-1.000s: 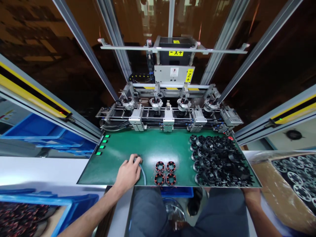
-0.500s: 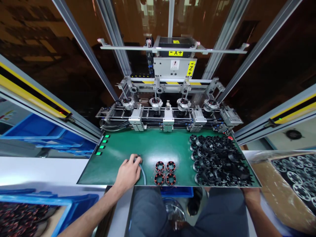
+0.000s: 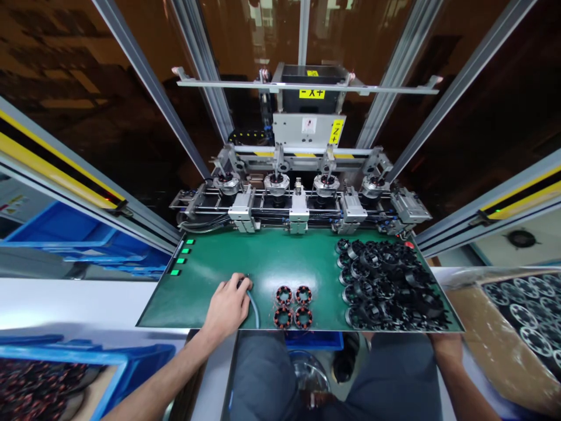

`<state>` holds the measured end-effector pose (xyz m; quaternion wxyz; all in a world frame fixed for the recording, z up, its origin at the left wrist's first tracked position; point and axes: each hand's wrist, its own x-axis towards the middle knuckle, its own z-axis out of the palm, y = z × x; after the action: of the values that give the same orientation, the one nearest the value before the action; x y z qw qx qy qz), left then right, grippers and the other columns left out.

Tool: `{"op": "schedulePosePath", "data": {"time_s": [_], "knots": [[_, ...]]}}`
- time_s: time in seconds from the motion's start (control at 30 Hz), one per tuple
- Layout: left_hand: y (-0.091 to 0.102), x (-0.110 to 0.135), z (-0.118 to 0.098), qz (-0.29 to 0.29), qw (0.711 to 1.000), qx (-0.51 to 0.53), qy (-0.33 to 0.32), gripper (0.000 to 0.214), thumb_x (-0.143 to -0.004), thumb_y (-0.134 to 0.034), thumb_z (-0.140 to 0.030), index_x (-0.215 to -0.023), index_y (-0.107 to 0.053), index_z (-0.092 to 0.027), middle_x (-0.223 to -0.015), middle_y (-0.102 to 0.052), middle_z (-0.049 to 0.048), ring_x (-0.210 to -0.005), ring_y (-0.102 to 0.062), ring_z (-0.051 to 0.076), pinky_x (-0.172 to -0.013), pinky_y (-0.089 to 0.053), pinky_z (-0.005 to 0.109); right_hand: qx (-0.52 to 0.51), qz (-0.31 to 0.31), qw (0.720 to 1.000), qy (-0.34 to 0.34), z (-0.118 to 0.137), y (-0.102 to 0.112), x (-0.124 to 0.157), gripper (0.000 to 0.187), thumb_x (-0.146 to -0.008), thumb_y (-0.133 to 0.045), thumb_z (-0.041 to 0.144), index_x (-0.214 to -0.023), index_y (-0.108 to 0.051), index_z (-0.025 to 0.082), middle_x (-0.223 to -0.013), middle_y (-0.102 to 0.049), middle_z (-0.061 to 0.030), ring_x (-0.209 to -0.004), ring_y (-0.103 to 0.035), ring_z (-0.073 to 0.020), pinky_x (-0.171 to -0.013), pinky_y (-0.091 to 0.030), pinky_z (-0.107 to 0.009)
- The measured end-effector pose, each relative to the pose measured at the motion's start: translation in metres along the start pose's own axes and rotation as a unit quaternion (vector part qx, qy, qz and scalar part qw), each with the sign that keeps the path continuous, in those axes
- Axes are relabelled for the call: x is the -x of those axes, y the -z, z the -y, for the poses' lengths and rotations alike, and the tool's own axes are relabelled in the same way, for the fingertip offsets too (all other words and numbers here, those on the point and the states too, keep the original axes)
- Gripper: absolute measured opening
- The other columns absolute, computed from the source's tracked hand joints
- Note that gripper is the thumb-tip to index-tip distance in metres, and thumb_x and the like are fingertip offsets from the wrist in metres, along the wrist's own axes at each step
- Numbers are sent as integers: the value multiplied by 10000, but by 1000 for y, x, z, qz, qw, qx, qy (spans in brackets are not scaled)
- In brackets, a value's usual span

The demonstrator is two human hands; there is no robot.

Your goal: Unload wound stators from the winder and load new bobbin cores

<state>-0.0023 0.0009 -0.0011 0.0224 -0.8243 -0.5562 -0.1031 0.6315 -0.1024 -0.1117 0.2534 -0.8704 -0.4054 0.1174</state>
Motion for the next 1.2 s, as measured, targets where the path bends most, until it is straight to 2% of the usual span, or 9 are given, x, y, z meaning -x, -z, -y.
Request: {"op": "schedulePosePath", "data": {"time_s": [0.13, 0.27, 0.4, 0.5, 0.6, 0.73, 0.87, 1.0, 1.2], "knots": [[2, 0, -1, 8, 1000, 19, 15, 195, -981, -521, -112, -1080, -653, -217, -1173, -656, 99, -1043, -665, 262, -892, -483, 402, -30, 9, 999, -30, -1, -1, 0, 876, -595, -604, 578, -1385, -653, 202, -1596, -600, -160, -1603, -440, -386, -1326, -341, -451], [4, -2, -2, 27, 999, 28, 24, 211, -990, -495, -123, -1090, -655, -216, -1197, -652, 103, -986, -668, 248, -880, -491, 407, -39, 18, 999, -32, 0, -1, 0, 997, -580, -600, 556, -1478, -591, 123, -1693, -478, -207, -1650, -358, -384, -1351, -280, -427], [5, -3, -2, 37, 999, 25, 29, 220, -991, -482, -129, -1094, -654, -219, -1227, -657, 109, -991, -675, 246, -894, -495, 411, -39, 14, 998, -47, 3, -1, 1, 1075, -575, -598, 593, -1515, -556, 73, -1654, -504, -257, -1613, -408, -422, -1326, -329, -451], [6, -3, -2, 36, 999, 23, 29, 221, -994, -472, -130, -1089, -649, -222, -1225, -659, 108, -985, -672, 243, -895, -497, 411, -40, 15, 998, -39, 3, 0, 2, 1115, -539, -609, 581, -1533, -546, 83, -1681, -473, -255, -1634, -370, -415, -1319, -325, -414], [6, -3, -2, 31, 999, 23, 25, 218, -991, -475, -129, -1087, -646, -223, -1223, -658, 105, -970, -667, 241, -885, -500, 410, -43, 16, 999, -26, 2, 0, 2, 1101, -496, -616, 539, -1525, -567, 149, -1698, -473, -206, -1650, -343, -393, -1324, -289, -376], [6, -3, -2, 30, 999, 12, 23, 212, -1000, -478, -129, -1086, -645, -229, -1220, -660, 92, -876, -662, 217, -854, -507, 387, -45, 12, 999, -28, 2, 0, 2, 1101, -466, -640, 546, -1497, -591, 162, -1711, -453, -205, -1654, -317, -425, -1312, -302, -423], [6, -2, -3, 29, 999, 2, 29, 203, -1019, -481, -144, -1100, -643, -236, -1238, -659, 80, -770, -633, 189, -820, -516, 362, -47, 17, 999, -20, 4, 1, 3, 1064, -522, -632, 605, -1481, -603, 144, -1690, -476, -218, -1642, -342, -427, -1305, -305, -440], [4, 0, -3, 21, 999, 4, 25, 201, -1021, -488, -145, -1104, -649, -232, -1241, -659, 81, -790, -641, 190, -829, -520, 359, -46, 10, 999, -19, 5, 2, 3, 1075, -588, -605, 682, -1513, -557, 136, -1707, -447, -229, -1650, -336, -417, -1326, -283, -453], [2, 0, -2, 14, 999, 24, 29, 184, -1012, -498, -141, -1081, -643, -229, -1151, -636, 83, -909, -643, 218, -860, -523, 363, -15, 1, 1000, 8, 6, 2, 2, 798, -575, -627, 575, -1271, -701, 190, -1542, -621, -206, -1568, -457, -463, -1267, -399, -545]]}}
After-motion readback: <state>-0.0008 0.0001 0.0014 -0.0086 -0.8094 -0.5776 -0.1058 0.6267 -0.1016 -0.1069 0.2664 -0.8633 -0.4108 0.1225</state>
